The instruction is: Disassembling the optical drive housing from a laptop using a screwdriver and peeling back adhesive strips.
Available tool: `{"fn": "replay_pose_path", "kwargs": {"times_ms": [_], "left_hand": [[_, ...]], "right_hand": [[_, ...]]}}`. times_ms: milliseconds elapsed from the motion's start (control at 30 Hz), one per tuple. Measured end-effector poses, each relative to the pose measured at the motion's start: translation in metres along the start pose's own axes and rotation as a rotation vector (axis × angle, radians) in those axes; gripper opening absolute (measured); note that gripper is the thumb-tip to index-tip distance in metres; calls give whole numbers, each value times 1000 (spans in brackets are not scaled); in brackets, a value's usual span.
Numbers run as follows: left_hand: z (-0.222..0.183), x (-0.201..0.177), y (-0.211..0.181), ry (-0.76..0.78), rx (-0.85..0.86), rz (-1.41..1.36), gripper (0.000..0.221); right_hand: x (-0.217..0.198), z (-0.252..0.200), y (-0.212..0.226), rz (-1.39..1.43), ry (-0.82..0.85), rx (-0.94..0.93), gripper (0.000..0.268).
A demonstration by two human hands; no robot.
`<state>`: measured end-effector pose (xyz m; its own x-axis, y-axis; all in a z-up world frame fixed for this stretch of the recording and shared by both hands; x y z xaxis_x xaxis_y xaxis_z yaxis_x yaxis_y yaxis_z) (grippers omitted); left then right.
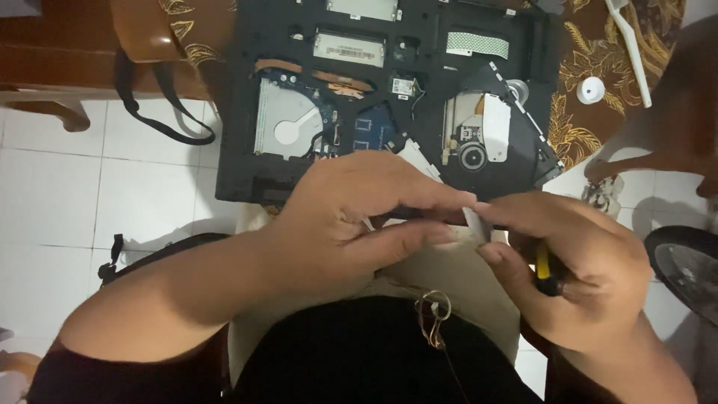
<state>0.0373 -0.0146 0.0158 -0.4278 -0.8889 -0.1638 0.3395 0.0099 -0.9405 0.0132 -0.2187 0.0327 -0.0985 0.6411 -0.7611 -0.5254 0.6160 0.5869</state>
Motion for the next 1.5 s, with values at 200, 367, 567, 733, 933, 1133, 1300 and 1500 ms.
{"fn": "replay_pose_path", "kwargs": {"times_ms": [200, 367, 567, 733, 933, 1133, 1300, 1500], "left_hand": [[9, -5, 4, 73, -72, 267, 46], [13, -9, 42, -80, -59, 1075, 94], [13, -5, 47, -48, -28, 1107, 96], [12, -1, 40, -60, 48, 1161, 85], [7, 7, 38, -63, 49, 1129, 82], [4, 11, 30, -74, 84, 1109, 80], [1, 11, 27, -88, 100, 1071, 87], [3, 0, 27, -65, 140, 998, 76]], "right_hand": [[-4, 3, 8, -96, -136, -284, 21], [-1, -2, -22, -631, -42, 41, 20], [1, 3, -29, -788, -2, 90, 18], [0, 4, -31, -771, -15, 79, 20], [2, 11, -37, -655, 52, 129, 24], [4, 15, -39, -567, 73, 167, 20], [7, 14, -36, -513, 67, 106, 24], [13, 19, -24, -353, 45, 74, 21]]}}
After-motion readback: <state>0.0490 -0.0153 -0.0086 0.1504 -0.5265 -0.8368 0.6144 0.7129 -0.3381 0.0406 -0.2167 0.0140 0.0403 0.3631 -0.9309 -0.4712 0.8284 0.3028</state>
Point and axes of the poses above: each hand's wrist, its own z-axis towards the middle knuckle, its own x-axis out of the palm, y = z × x, the point moved 5 cm from there along z, towards the middle knuckle, and after that the axes turned 6 degrees about -x, right-handed, at the moved point
